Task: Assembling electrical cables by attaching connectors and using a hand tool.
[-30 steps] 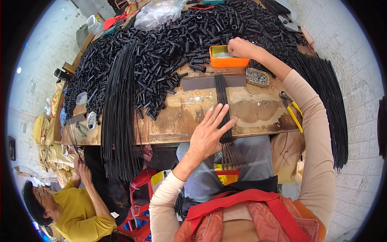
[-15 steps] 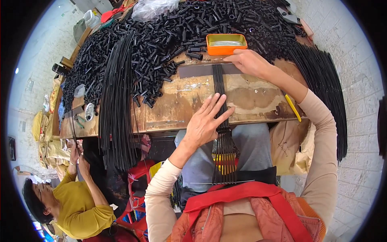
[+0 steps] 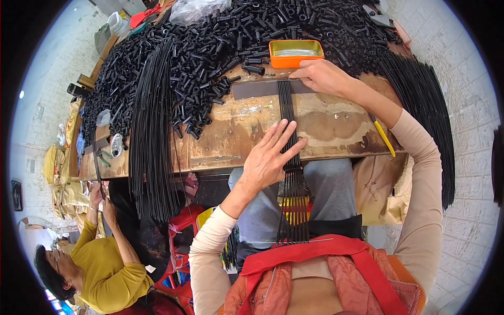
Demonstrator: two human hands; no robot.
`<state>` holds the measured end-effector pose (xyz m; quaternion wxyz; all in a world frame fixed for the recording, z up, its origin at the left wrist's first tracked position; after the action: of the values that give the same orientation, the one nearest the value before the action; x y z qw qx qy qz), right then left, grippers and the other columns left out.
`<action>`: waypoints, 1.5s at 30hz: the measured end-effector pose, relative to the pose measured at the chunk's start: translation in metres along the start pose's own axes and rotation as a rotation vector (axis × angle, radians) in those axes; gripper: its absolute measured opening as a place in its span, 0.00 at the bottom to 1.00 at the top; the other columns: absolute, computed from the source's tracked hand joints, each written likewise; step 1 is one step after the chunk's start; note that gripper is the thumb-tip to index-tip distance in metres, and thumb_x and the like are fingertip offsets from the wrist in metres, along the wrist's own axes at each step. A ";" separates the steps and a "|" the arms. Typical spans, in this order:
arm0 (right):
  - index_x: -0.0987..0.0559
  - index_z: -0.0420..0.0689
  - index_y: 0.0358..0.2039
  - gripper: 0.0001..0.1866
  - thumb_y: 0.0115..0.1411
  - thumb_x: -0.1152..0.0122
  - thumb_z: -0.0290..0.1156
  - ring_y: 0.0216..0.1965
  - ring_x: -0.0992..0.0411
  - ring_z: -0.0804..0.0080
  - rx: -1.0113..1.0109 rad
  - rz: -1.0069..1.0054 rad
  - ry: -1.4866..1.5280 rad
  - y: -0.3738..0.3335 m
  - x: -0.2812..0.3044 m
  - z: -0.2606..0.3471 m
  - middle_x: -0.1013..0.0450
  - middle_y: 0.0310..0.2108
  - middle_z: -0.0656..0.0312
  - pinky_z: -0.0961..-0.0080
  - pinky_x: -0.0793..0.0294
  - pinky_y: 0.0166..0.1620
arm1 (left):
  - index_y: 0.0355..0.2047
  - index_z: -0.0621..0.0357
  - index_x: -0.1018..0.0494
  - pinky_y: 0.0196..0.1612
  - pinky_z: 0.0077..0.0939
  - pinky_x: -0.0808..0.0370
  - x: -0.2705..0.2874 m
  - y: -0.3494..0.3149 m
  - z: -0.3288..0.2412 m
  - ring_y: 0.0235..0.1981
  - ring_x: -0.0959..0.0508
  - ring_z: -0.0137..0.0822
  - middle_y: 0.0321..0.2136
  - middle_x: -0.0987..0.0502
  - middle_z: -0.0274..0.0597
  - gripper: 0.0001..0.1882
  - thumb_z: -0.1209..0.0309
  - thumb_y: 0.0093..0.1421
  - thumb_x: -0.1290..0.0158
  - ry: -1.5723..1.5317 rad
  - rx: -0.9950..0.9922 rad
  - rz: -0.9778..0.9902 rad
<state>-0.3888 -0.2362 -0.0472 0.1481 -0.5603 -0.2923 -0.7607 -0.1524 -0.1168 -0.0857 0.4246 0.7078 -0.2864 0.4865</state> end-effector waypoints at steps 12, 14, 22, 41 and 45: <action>0.19 0.42 0.40 0.14 0.53 0.45 0.22 0.35 0.26 0.52 0.024 -0.023 -0.034 -0.002 -0.001 0.005 0.27 0.31 0.52 0.60 0.25 0.42 | 0.60 0.43 0.34 0.66 0.41 0.43 0.001 -0.003 0.001 0.65 0.41 0.48 0.65 0.42 0.48 0.40 0.71 0.42 0.41 0.002 0.012 0.011; 0.19 0.41 0.40 0.13 0.54 0.45 0.22 0.36 0.26 0.52 0.027 -0.025 -0.036 -0.002 0.000 0.007 0.26 0.31 0.52 0.60 0.26 0.42 | 0.60 0.43 0.34 0.66 0.41 0.43 0.001 -0.001 0.000 0.65 0.41 0.48 0.65 0.42 0.48 0.40 0.71 0.42 0.41 -0.018 0.004 0.003; 0.21 0.38 0.40 0.11 0.54 0.42 0.23 0.37 0.25 0.53 0.074 -0.014 0.108 0.018 -0.007 -0.008 0.24 0.32 0.51 0.64 0.26 0.41 | 0.60 0.43 0.34 0.66 0.41 0.44 0.003 0.000 -0.001 0.65 0.41 0.48 0.65 0.42 0.49 0.39 0.71 0.43 0.41 0.003 0.007 0.023; 0.27 0.44 0.54 0.21 0.58 0.41 0.32 0.47 0.26 0.66 -0.208 0.073 0.471 -0.016 0.048 0.034 0.25 0.46 0.57 0.67 0.26 0.45 | 0.62 0.44 0.38 0.68 0.53 0.53 0.057 -0.027 -0.001 0.69 0.51 0.51 0.67 0.48 0.50 0.45 0.72 0.41 0.36 -0.106 0.228 0.038; 0.40 0.45 0.65 0.37 0.57 0.36 0.35 0.62 0.40 0.70 0.148 0.316 0.920 -0.079 0.043 0.140 0.37 0.62 0.57 0.73 0.31 0.56 | 0.59 0.50 0.35 0.68 0.48 0.53 0.045 0.017 0.034 0.69 0.53 0.52 0.65 0.43 0.51 0.31 0.69 0.54 0.41 0.025 0.116 -0.052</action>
<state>-0.3395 -0.0841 -0.0008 0.4147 -0.1919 -0.1614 -0.8747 -0.1351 -0.1549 -0.0438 0.3991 0.7322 -0.2339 0.4998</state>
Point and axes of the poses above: each hand's wrist, its own y-axis towards the middle knuckle, its own x-axis out of the back of the hand, z = x × y, the point moved 2 cm from there along y, towards the middle knuckle
